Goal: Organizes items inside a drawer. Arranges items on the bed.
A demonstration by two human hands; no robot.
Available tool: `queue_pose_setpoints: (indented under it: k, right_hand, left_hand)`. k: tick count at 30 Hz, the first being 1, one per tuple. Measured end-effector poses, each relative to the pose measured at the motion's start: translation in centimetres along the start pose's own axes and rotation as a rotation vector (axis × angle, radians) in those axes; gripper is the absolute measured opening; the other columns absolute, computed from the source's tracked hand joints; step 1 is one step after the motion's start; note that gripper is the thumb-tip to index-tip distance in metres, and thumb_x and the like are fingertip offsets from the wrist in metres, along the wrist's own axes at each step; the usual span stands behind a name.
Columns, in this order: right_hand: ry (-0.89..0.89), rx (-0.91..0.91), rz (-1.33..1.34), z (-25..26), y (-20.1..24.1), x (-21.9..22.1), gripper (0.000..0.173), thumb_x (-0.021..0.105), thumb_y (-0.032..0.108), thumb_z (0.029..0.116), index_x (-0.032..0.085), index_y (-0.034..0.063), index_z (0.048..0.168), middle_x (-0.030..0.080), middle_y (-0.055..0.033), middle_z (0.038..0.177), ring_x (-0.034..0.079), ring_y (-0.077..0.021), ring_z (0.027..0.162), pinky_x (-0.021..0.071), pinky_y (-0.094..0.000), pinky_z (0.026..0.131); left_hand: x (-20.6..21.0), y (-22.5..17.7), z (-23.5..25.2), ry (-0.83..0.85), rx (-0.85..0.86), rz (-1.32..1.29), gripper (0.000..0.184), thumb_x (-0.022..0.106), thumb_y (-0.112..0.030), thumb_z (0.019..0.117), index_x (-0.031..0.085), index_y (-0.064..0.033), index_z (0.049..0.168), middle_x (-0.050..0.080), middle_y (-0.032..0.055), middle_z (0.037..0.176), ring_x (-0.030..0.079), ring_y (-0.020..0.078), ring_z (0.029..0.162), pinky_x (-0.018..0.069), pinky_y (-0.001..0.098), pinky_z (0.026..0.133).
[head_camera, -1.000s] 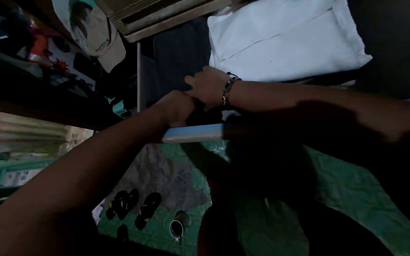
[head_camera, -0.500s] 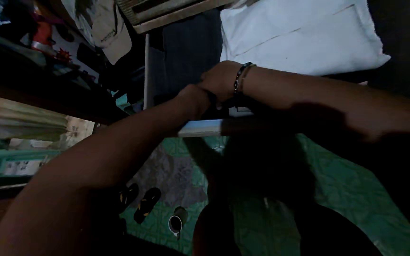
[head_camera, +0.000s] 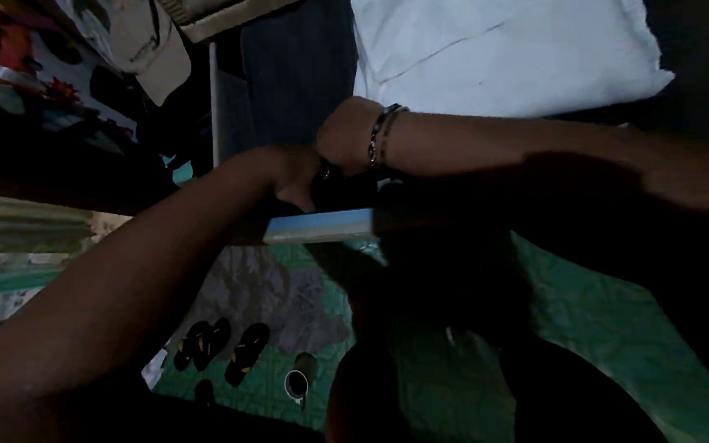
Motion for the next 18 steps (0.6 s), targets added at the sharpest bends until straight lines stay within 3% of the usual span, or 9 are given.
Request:
queue_pose_setpoints:
  k: [1, 2, 4, 5, 7, 10, 14, 16, 18]
  right_hand:
    - [-0.147, -0.053, -0.016, -0.2, -0.6, 1.2, 0.035, 0.086, 0.036, 0.0599, 0.07, 0.0153, 0.084, 0.061, -0.0089, 0.067, 0.061, -0.0326, 0.058, 0.0439, -0.0556, 0.043]
    - [-0.085, -0.045, -0.035, -0.3, -0.4, 1.3, 0.038, 0.085, 0.036, 0.0635, 0.073, 0.0174, 0.094, 0.063, -0.0087, 0.073, 0.063, -0.0326, 0.062, 0.0463, -0.056, 0.047]
    - [0.385, 0.081, -0.039, -0.5, 1.9, -1.7, 0.04, 0.073, 0.026, 0.0885, 0.067, 0.013, 0.126, 0.068, -0.0163, 0.102, 0.067, -0.0394, 0.091, 0.0511, -0.0609, 0.071]
    - [0.545, 0.132, -0.034, -0.5, 3.0, -3.1, 0.04, 0.067, 0.02, 0.0945, 0.063, 0.011, 0.133, 0.068, -0.0185, 0.109, 0.066, -0.0411, 0.1, 0.0505, -0.0612, 0.078]
    - [0.608, 0.156, -0.03, -0.5, 4.3, -4.3, 0.033, 0.063, 0.013, 0.096, 0.064, 0.0063, 0.129, 0.068, -0.0195, 0.104, 0.066, -0.0411, 0.098, 0.0508, -0.0591, 0.076]
    - [0.549, 0.113, 0.005, 0.3, 4.8, -3.8, 0.027, 0.062, 0.019, 0.0982, 0.067, 0.001, 0.118, 0.067, -0.0212, 0.1, 0.066, -0.0428, 0.096, 0.0504, -0.0603, 0.075]
    - [0.551, 0.128, 0.049, 0.7, 3.3, -2.6, 0.045, 0.053, 0.042, 0.1051, 0.066, 0.0059, 0.128, 0.069, -0.0217, 0.109, 0.066, -0.0434, 0.106, 0.0498, -0.0636, 0.084]
    - [0.561, 0.145, 0.07, 0.7, 3.2, -2.5, 0.046, 0.056, 0.041, 0.1043, 0.063, 0.008, 0.135, 0.069, -0.0215, 0.113, 0.065, -0.0436, 0.108, 0.0497, -0.0647, 0.086]
    - [0.456, 0.116, 0.067, 0.3, 3.4, -4.5, 0.041, 0.06, 0.032, 0.1029, 0.063, 0.0106, 0.137, 0.068, -0.0195, 0.117, 0.066, -0.0424, 0.108, 0.0509, -0.0644, 0.086]
  left_hand:
    - [0.2, 0.1, -0.1, -0.019, 0.016, -0.018, 0.041, 0.086, -0.027, 0.0826, 0.07, -0.0044, 0.112, 0.069, 0.0169, 0.105, 0.066, 0.0343, 0.1, 0.0517, 0.057, 0.088]
    - [0.3, 0.3, -0.8, -0.047, 0.031, -0.051, 0.041, 0.084, -0.026, 0.0847, 0.069, -0.0049, 0.116, 0.068, 0.0164, 0.111, 0.065, 0.033, 0.105, 0.0514, 0.0547, 0.092]
    - [0.2, 1.4, -3.7, -0.174, 0.061, -0.121, 0.042, 0.077, -0.031, 0.0921, 0.069, -0.0128, 0.129, 0.064, 0.0126, 0.132, 0.06, 0.029, 0.123, 0.0471, 0.0499, 0.106]
    - [0.2, 2.4, -5.3, -0.276, 0.066, -0.093, 0.036, 0.075, -0.031, 0.0943, 0.071, -0.0164, 0.127, 0.064, 0.0111, 0.131, 0.06, 0.0289, 0.122, 0.0474, 0.0509, 0.105]
    - [1.0, 4.6, -7.2, -0.411, -0.011, 0.069, 0.024, 0.075, -0.02, 0.0931, 0.076, -0.0213, 0.117, 0.068, 0.0076, 0.126, 0.062, 0.0322, 0.118, 0.0452, 0.0584, 0.101]
    - [2.5, 5.8, -6.4, -0.425, -0.129, 0.179, 0.039, 0.073, -0.001, 0.0882, 0.073, -0.0209, 0.122, 0.067, 0.0087, 0.128, 0.061, 0.0365, 0.12, 0.0387, 0.0655, 0.102]
    - [2.5, 5.9, -3.4, -0.397, -0.144, 0.235, 0.036, 0.059, -0.001, 0.0989, 0.067, -0.0147, 0.131, 0.064, 0.0154, 0.132, 0.061, 0.0384, 0.122, 0.0406, 0.0603, 0.106]
    - [2.2, 5.6, -4.4, -0.377, -0.205, 0.196, 0.038, 0.066, -0.004, 0.0955, 0.067, -0.0154, 0.132, 0.061, 0.014, 0.136, 0.06, 0.0363, 0.124, 0.0417, 0.0584, 0.106]
    - [1.9, 5.1, -8.4, -0.57, -0.271, 0.051, 0.038, 0.073, -0.003, 0.0894, 0.069, -0.0115, 0.127, 0.061, 0.0157, 0.134, 0.059, 0.038, 0.123, 0.0398, 0.0609, 0.108]
Point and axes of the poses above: each hand's wrist, its own z-axis towards the middle knuckle, its own x-axis out of the palm, y = z × x, the point moved 7 cm from there along z, towards the middle knuckle
